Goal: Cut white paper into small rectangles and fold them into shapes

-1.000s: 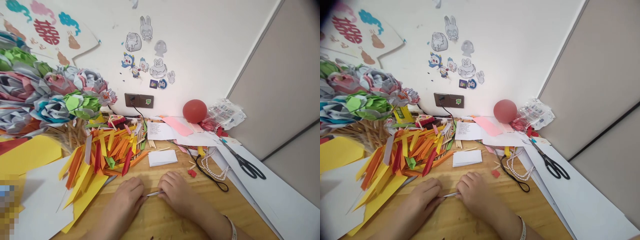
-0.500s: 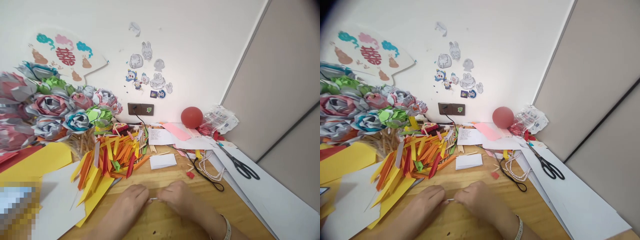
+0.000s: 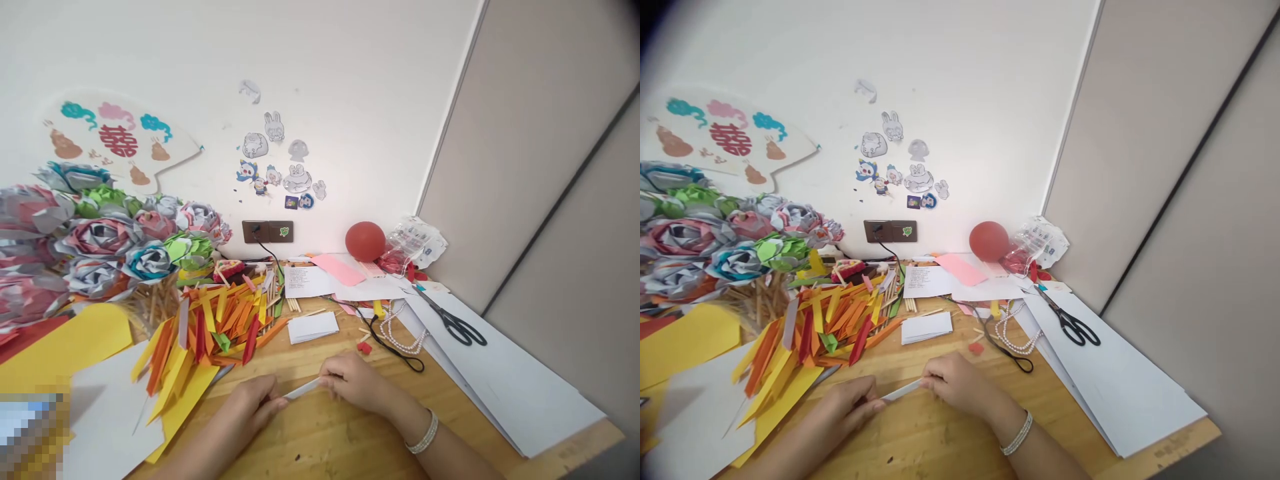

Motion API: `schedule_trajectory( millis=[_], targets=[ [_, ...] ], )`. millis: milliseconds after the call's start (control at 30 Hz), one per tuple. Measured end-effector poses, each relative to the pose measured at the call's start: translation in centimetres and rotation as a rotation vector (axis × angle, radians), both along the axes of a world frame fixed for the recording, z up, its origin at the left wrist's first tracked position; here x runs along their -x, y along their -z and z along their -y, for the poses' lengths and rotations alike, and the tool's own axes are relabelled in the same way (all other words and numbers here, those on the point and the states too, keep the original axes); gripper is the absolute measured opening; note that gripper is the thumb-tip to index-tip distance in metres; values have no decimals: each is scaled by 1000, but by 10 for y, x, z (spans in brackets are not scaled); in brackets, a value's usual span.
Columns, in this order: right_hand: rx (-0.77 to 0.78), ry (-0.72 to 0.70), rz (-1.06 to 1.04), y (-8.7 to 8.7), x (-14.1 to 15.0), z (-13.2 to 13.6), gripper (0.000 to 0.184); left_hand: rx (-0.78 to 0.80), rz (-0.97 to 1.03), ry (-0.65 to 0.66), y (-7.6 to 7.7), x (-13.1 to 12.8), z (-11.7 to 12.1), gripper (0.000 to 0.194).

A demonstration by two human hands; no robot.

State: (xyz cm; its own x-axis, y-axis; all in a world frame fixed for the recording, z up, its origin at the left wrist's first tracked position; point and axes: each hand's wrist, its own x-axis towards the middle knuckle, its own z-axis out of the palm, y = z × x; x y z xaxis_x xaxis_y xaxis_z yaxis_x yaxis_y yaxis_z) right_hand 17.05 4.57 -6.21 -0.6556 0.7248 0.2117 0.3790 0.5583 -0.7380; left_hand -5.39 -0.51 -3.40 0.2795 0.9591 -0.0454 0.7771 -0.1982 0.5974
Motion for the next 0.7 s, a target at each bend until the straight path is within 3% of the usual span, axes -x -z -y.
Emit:
schedule_trajectory(
  millis=[100,233,400,700],
  targets=[
    [127,22,-65,-1,-1,0,24,-26,93,-32,-1,1,2,23],
    [71,157,-83,-2,-2,-2,27,-23,249,-5,3,2,1,26],
    [183,59,-163,0,-2,-4,22,-2,314,-35,10,4,-5,32],
    [-108,243,-49,1,-3,-11,17,-75,244,-91,7,1,-7,29]
  ],
)
